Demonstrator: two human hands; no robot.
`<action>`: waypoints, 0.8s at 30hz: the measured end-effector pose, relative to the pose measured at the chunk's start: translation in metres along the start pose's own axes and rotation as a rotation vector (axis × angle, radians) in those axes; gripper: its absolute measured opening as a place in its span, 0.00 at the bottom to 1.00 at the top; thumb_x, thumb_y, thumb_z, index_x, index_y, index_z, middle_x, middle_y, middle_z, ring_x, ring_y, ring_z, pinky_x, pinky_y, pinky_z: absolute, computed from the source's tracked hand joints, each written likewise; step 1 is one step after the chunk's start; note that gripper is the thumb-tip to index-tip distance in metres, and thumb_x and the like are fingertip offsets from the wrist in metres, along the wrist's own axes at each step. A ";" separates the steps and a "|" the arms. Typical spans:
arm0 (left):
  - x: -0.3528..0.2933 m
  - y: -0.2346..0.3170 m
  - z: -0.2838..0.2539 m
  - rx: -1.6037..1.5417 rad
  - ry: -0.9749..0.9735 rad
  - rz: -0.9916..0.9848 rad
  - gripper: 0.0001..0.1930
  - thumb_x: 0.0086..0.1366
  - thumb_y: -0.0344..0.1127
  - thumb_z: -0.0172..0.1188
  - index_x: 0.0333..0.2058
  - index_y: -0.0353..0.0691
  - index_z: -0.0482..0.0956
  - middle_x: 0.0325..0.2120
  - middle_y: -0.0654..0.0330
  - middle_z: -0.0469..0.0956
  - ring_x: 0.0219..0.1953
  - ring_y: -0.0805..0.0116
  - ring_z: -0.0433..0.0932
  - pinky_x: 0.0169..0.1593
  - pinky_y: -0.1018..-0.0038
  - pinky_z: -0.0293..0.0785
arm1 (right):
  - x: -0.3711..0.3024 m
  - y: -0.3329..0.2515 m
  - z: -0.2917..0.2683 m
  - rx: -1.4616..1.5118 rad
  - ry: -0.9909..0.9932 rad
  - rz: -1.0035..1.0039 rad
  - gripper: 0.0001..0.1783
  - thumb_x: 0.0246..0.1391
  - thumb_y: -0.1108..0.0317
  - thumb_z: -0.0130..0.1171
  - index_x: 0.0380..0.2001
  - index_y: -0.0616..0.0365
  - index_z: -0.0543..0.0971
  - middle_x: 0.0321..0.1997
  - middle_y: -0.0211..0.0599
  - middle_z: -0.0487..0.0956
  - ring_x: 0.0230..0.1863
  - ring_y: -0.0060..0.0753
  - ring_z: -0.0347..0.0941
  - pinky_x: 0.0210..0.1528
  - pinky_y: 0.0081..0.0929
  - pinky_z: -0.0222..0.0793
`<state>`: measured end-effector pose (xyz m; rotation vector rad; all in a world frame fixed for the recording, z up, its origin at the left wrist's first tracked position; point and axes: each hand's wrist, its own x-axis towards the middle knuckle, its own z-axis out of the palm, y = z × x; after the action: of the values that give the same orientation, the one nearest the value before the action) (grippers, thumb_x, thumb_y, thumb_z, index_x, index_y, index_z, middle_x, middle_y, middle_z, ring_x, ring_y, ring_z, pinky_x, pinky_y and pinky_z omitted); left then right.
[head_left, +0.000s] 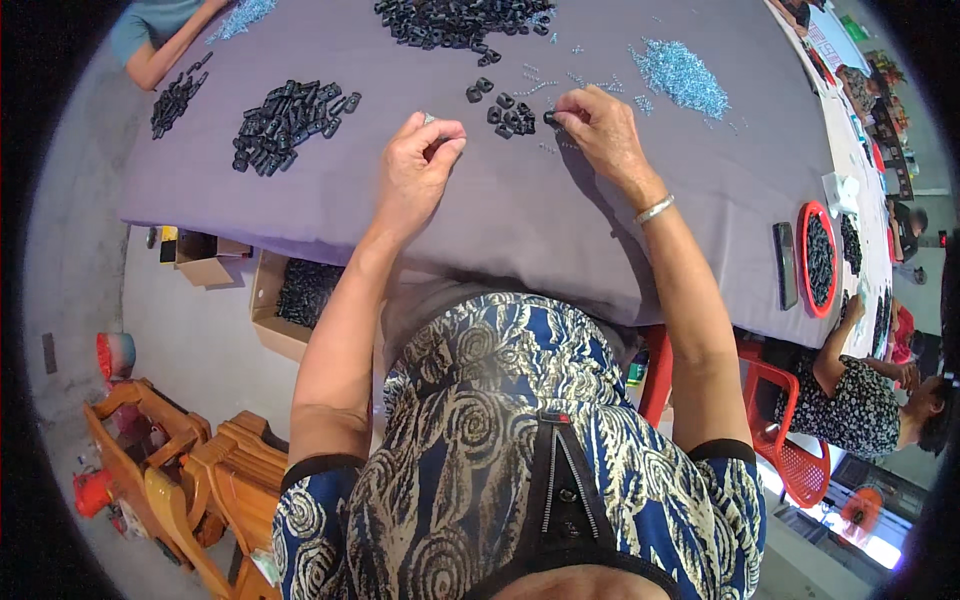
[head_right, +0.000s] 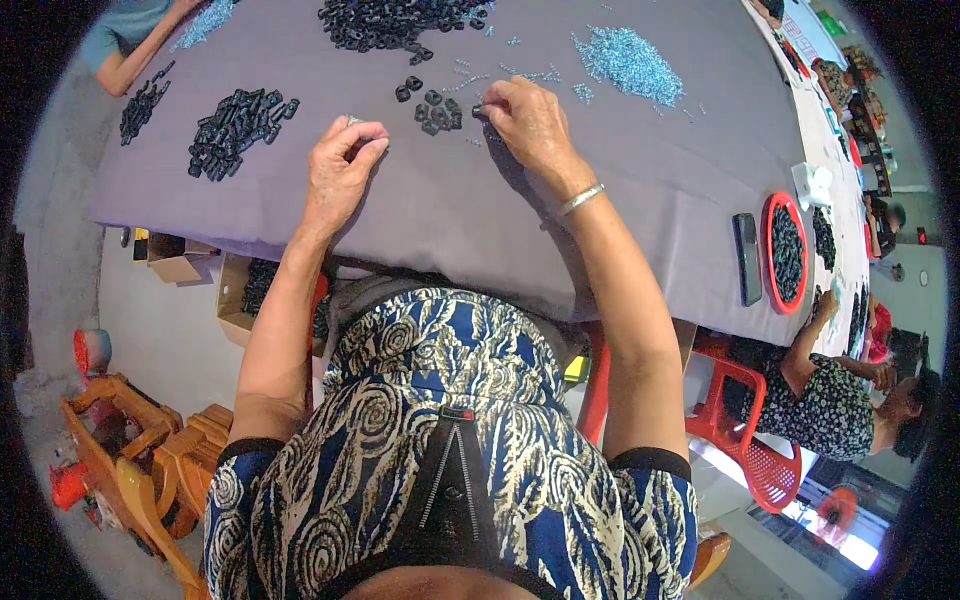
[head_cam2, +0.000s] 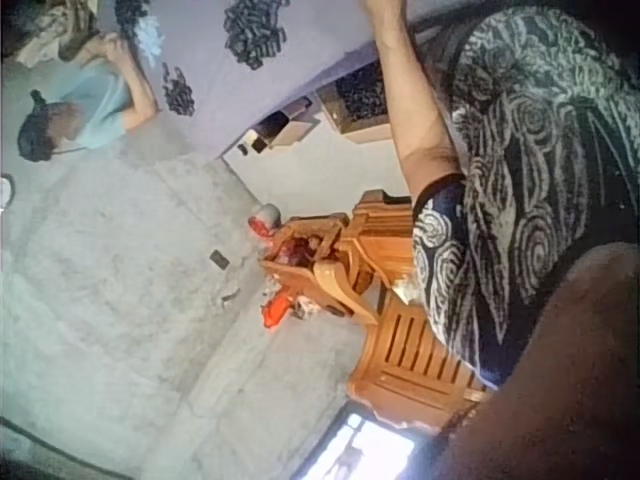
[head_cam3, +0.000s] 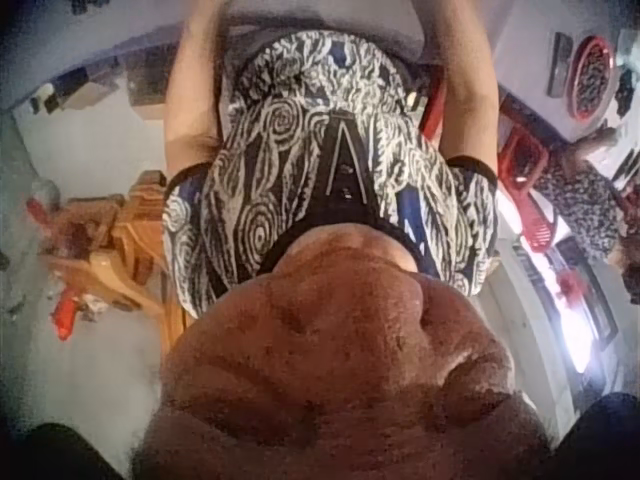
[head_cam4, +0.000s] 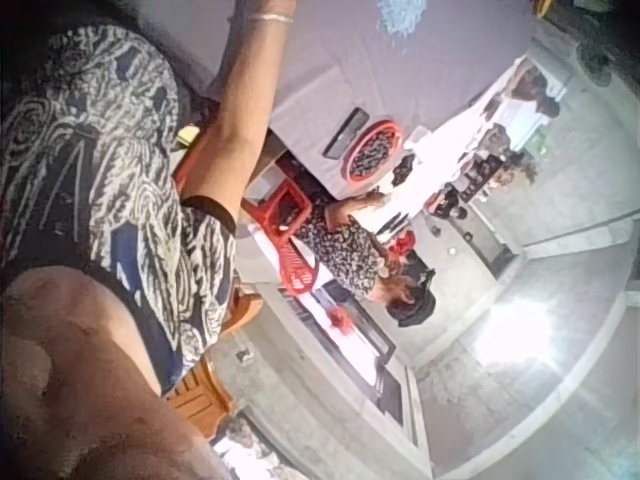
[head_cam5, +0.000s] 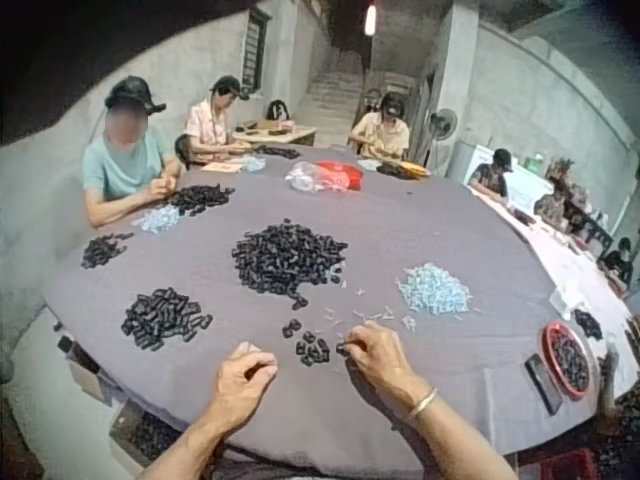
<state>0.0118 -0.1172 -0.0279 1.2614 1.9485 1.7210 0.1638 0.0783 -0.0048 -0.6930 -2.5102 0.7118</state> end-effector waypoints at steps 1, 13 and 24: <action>0.000 0.001 0.000 0.002 -0.002 0.001 0.04 0.58 0.25 0.58 0.32 0.32 0.78 0.25 0.65 0.67 0.25 0.78 0.67 0.29 0.80 0.65 | 0.001 0.000 0.001 -0.046 -0.011 -0.028 0.06 0.49 0.69 0.57 0.31 0.56 0.79 0.30 0.39 0.75 0.35 0.45 0.73 0.38 0.38 0.68; 0.000 0.007 0.001 0.039 -0.009 -0.049 0.05 0.59 0.26 0.58 0.34 0.33 0.78 0.28 0.66 0.70 0.30 0.78 0.70 0.34 0.82 0.67 | 0.002 0.000 0.000 -0.078 -0.112 -0.144 0.07 0.45 0.72 0.58 0.30 0.60 0.74 0.27 0.39 0.73 0.30 0.41 0.71 0.34 0.35 0.67; 0.002 0.034 0.018 -0.146 -0.174 -0.178 0.10 0.59 0.32 0.59 0.37 0.33 0.77 0.30 0.64 0.72 0.29 0.77 0.71 0.34 0.79 0.69 | -0.013 -0.027 -0.010 0.095 -0.051 -0.209 0.06 0.42 0.73 0.53 0.27 0.62 0.71 0.26 0.42 0.72 0.29 0.44 0.71 0.33 0.35 0.67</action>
<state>0.0372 -0.1061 -0.0012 1.1106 1.7459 1.5791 0.1702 0.0542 0.0150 -0.3764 -2.5283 0.7743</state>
